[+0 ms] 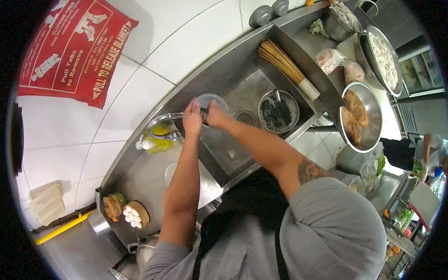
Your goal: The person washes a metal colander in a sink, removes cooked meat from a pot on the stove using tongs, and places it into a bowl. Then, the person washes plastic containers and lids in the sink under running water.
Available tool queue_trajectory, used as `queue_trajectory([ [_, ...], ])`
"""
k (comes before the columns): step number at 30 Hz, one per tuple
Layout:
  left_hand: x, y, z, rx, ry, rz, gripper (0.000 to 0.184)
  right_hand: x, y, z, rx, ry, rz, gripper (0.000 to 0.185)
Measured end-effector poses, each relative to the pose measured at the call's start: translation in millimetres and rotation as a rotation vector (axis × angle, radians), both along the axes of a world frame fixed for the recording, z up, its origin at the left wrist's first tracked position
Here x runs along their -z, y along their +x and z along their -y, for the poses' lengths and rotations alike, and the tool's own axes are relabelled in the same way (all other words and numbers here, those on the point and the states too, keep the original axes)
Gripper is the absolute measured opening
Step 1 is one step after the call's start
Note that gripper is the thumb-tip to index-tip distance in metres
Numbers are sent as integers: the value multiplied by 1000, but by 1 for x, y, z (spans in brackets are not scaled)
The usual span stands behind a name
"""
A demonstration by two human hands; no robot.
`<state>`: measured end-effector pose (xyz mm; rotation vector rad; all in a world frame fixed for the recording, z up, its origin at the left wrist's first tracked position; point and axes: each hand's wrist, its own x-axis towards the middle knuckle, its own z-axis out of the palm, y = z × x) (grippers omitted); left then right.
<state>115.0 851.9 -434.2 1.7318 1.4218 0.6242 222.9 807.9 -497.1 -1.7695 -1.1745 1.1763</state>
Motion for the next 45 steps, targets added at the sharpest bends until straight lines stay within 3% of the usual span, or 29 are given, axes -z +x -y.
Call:
queue_trajectory([
  [1,9,5,0,25,130,1,44,-3,-3,-9,99,-90,-367,36],
  [2,3,8,2,13,60,77,43,-9,-3,-14,197,-178,-737,36],
  [5,-6,1,1,-36,-209,280,43,-38,1,-14,-417,-62,321,31],
  [6,-5,-14,-1,-62,-346,335,43,-26,4,-13,-501,5,477,28],
  [7,-10,-18,-3,-88,-470,401,44,-23,12,-17,-441,52,563,27],
  [9,-12,-15,10,-63,-433,315,42,-16,21,-13,-302,134,721,26],
  [11,-1,-6,7,40,-265,302,42,-19,14,-20,-224,137,480,25],
  [14,-9,-1,-6,-56,-248,114,43,-30,3,-7,-324,0,44,28],
  [16,16,-10,-44,2,-334,1,48,-31,6,14,-337,-56,-283,31],
  [19,7,2,-53,40,-408,-190,52,-100,25,29,-597,-55,-193,39],
  [21,4,13,-59,85,-295,-426,54,-93,37,22,-582,-38,-249,37],
  [24,-10,11,-31,197,-13,1,59,-80,61,14,-569,-38,-432,31],
  [25,-18,7,-25,284,-2,3,60,-76,69,12,-565,-43,-511,28],
  [26,-28,3,-19,372,7,6,62,-94,80,10,-598,-73,-329,29],
  [27,-36,0,-14,458,14,8,63,-93,87,9,-459,23,-351,32],
  [30,-55,-9,-7,352,-94,-202,52,-90,110,2,-21,235,-379,39],
  [32,-35,-19,-8,150,-168,-142,45,-93,119,-5,307,279,-359,41],
  [33,-22,-23,-11,51,-202,-110,41,-96,114,-6,250,268,-184,41],
  [35,-5,-26,-9,18,-431,222,36,-119,83,8,141,237,165,41],
  [36,-2,-24,-6,4,-544,392,33,-110,59,11,-14,217,161,43],
  [38,-14,-11,6,-73,-563,633,30,-76,4,24,12,644,883,44],
  [41,-13,2,15,-196,-556,803,26,-81,28,1,-281,392,765,49],
  [42,-12,5,12,-232,-549,823,25,-94,19,0,-409,100,733,49],
  [45,-33,9,1,-462,-794,975,26,-108,-9,34,-33,631,897,40],
])
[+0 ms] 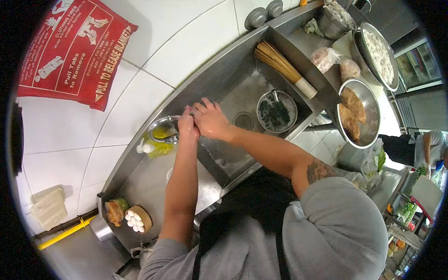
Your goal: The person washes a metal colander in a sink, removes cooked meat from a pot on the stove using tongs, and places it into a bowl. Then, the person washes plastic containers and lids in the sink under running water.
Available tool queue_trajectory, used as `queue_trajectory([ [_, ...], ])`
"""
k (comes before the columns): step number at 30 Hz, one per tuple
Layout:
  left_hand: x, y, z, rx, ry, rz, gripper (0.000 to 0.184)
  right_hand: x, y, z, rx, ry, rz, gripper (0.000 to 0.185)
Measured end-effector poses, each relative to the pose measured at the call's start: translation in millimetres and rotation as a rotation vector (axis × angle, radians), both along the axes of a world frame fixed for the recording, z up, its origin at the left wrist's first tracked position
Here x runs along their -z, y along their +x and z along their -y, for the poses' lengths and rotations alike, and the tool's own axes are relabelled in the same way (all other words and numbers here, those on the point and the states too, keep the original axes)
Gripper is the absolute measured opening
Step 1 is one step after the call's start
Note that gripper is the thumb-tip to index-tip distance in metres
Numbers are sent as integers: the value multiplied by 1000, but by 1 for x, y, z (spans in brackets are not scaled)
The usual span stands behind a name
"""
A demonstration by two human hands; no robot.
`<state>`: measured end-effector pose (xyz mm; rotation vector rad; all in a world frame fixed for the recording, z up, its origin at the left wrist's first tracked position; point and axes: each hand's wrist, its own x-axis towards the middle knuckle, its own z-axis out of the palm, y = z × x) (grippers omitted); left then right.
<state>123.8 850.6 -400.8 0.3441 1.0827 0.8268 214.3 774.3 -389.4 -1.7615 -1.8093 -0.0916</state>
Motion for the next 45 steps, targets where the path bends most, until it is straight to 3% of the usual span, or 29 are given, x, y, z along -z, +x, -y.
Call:
queue_trajectory([
  [1,-15,7,5,53,-14,12,28,10,9,-13,-30,-14,-19,36],
  [4,7,12,-9,127,139,-85,30,-19,23,-35,133,-467,-442,39],
  [5,-12,20,-10,10,45,-8,25,-15,13,-25,137,-246,-390,41],
  [8,-6,13,-22,-95,-59,15,23,-8,6,7,237,230,-270,38],
  [9,-14,12,-12,-18,-75,-31,27,11,10,5,291,275,-598,38],
  [11,3,5,1,-5,-79,148,29,62,23,-7,392,347,-1262,39],
  [14,24,-5,11,135,-55,245,31,55,71,-7,184,-240,-2512,39],
  [16,33,-12,6,222,-54,206,32,57,88,-6,-28,-420,-2385,39],
  [17,42,-20,-2,337,66,7,35,60,91,-7,-130,-509,-2315,38],
  [19,57,-38,-12,557,296,-397,46,67,86,-12,43,-479,-2148,41],
  [20,40,-32,-13,582,237,-452,51,65,84,-17,118,-463,-2054,42],
  [22,-1,-18,-12,635,111,-566,64,53,79,-16,330,-450,-1404,45],
  [23,-24,-9,-8,682,22,-494,75,48,76,-17,413,-429,-1077,46],
  [26,-10,6,-18,730,424,-809,72,59,59,-29,498,-283,-982,47],
  [29,-18,-1,1,680,1120,-931,70,76,69,-39,536,-266,-1730,45],
  [32,5,-13,8,579,1186,-800,64,81,89,-34,502,-365,-2028,45],
  [35,16,-22,1,593,681,-723,60,75,90,-24,480,-383,-1808,43],
  [38,-8,-4,11,442,75,-609,59,66,64,-23,508,-121,-975,40],
  [41,11,-9,6,453,251,-576,61,61,64,-25,558,-179,-1020,38],
  [44,10,-20,3,551,414,-589,61,47,86,-22,443,-367,-1721,40],
  [45,14,-21,-1,509,353,-437,60,47,91,-22,338,-407,-1831,40],
])
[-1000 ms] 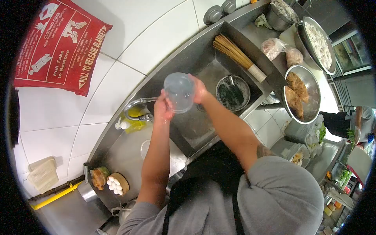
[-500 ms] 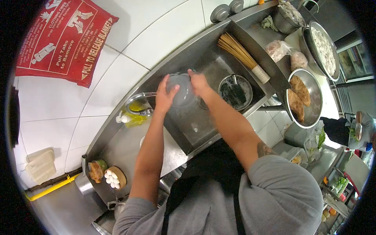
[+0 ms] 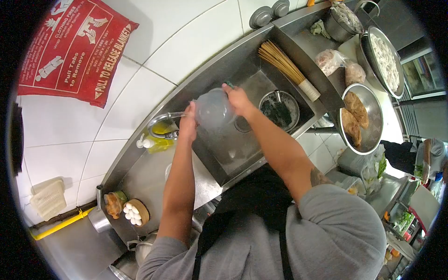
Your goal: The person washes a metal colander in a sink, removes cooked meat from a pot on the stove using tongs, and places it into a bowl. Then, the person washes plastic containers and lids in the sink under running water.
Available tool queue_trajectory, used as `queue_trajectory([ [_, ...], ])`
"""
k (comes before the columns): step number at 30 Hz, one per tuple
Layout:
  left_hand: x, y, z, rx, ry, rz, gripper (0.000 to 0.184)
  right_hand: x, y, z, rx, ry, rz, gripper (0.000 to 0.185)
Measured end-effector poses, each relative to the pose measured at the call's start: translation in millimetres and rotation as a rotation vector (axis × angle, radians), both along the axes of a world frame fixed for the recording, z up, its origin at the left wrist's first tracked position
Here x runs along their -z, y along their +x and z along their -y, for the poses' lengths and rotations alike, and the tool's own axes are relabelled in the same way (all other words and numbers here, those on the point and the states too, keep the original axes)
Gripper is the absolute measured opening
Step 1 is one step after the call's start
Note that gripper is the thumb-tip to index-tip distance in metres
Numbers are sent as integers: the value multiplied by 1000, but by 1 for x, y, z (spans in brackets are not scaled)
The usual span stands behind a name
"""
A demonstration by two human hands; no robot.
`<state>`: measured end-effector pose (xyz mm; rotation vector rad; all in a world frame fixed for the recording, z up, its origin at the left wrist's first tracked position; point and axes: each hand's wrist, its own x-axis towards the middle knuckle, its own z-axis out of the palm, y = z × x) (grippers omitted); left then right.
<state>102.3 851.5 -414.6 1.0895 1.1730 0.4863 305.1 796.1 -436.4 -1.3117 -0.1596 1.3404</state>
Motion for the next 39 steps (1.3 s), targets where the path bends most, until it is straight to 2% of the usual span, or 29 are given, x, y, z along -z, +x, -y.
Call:
queue_trajectory([
  [2,6,2,-7,-73,-179,278,57,7,8,-2,-114,110,-238,41],
  [5,-1,10,-2,-64,-482,432,49,17,2,-15,-60,142,-229,38],
  [8,26,13,-4,-285,-432,466,41,-5,15,-7,57,-67,737,38],
  [10,56,6,-6,-421,-389,398,41,-14,4,5,57,31,980,40],
  [11,54,8,-6,-489,-365,368,42,-24,-3,13,57,84,1104,40],
  [12,55,13,-2,-501,-325,224,39,-34,-16,22,-91,179,1132,47],
  [13,37,26,8,-507,-286,77,37,-17,-33,22,-143,172,1197,51],
  [14,31,31,11,-544,-262,46,35,0,-47,22,-192,169,1264,55],
  [15,26,36,14,-580,-238,15,32,-5,-59,35,-284,204,1236,56],
  [17,31,34,18,-720,-230,188,27,-19,-76,56,-464,280,1179,59],
  [18,35,34,20,-789,-229,273,25,-14,-67,48,-454,244,1181,59],
  [21,48,35,38,-596,-213,-20,26,10,-50,39,-441,160,1109,58],
  [24,39,38,28,-692,-115,-12,28,9,-48,47,-505,228,985,54],
  [26,61,20,4,-418,49,-91,29,1,-49,84,-638,319,965,50],
  [27,70,12,-7,-272,129,-126,29,-5,-30,95,-744,131,1070,47],
  [29,45,8,-13,230,162,-272,24,-20,21,113,-926,-290,1251,42],
  [30,29,14,-15,485,194,-327,21,-11,43,115,-841,-331,1320,40],
  [32,13,18,-8,820,798,-572,23,32,82,135,-657,-434,1428,36],
  [34,-14,31,3,783,700,-487,18,60,97,136,-1168,-367,1627,28],
  [36,-13,37,0,687,578,-297,15,64,93,134,-1234,-437,1441,32],
  [37,-7,36,0,596,470,-174,15,94,92,135,-1275,-410,1458,31],
  [39,-1,35,-7,369,253,24,18,168,90,129,-1167,-377,1384,30],
])
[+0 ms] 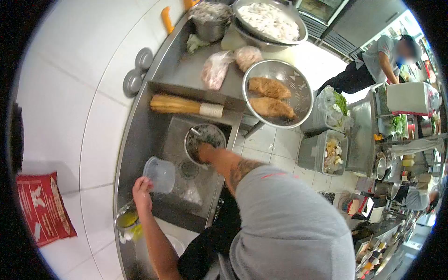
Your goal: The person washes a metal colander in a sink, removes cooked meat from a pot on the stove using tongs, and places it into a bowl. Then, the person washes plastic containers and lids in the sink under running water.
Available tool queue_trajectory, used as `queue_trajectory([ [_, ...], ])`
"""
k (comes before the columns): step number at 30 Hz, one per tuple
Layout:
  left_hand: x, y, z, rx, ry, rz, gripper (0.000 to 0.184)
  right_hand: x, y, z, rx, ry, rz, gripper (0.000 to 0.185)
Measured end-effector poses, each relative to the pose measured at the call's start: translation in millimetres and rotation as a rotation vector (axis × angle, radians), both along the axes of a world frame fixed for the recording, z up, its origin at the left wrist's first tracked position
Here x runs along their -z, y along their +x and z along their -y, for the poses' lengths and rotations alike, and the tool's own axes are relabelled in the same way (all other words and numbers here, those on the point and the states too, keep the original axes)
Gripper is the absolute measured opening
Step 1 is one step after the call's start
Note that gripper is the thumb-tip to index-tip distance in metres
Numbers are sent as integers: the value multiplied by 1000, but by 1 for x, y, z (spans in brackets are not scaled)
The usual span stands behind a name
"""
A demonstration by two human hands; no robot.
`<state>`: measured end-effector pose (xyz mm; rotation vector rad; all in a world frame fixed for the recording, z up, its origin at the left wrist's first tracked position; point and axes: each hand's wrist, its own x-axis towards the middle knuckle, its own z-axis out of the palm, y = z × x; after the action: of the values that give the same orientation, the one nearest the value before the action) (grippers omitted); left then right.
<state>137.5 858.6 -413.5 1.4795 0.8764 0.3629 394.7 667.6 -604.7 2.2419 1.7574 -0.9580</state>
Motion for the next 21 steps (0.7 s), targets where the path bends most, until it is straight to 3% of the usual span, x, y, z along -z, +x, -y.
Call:
queue_trajectory([
  [1,-1,-3,-4,-114,-129,72,21,19,-1,-5,147,50,-92,31],
  [4,-28,17,9,-334,-434,183,29,-45,5,-18,343,-62,-127,28],
  [5,-38,28,13,-375,-522,203,32,-42,5,-24,304,-3,-127,25],
  [7,-11,15,8,-279,-595,246,36,-74,19,-15,385,130,-99,25],
  [9,-11,33,37,-436,-626,322,36,-115,19,0,625,338,-162,29],
  [11,58,24,27,-685,-591,204,37,-137,7,5,853,595,-394,35],
  [12,64,34,36,-663,-578,160,38,-155,-10,5,868,665,-485,32],
  [13,65,43,53,-647,-560,119,40,-146,-37,-7,909,738,-451,32],
  [15,59,66,73,-676,-427,1,40,-186,-86,-3,867,1034,-294,39],
  [17,32,80,104,-673,-280,-101,40,-220,-74,-3,1001,730,-630,38],
  [19,-17,83,138,-620,-118,-198,41,-222,-67,-12,879,675,-646,33],
  [21,25,56,88,-551,-322,-37,41,-228,-77,-12,704,764,-631,30],
])
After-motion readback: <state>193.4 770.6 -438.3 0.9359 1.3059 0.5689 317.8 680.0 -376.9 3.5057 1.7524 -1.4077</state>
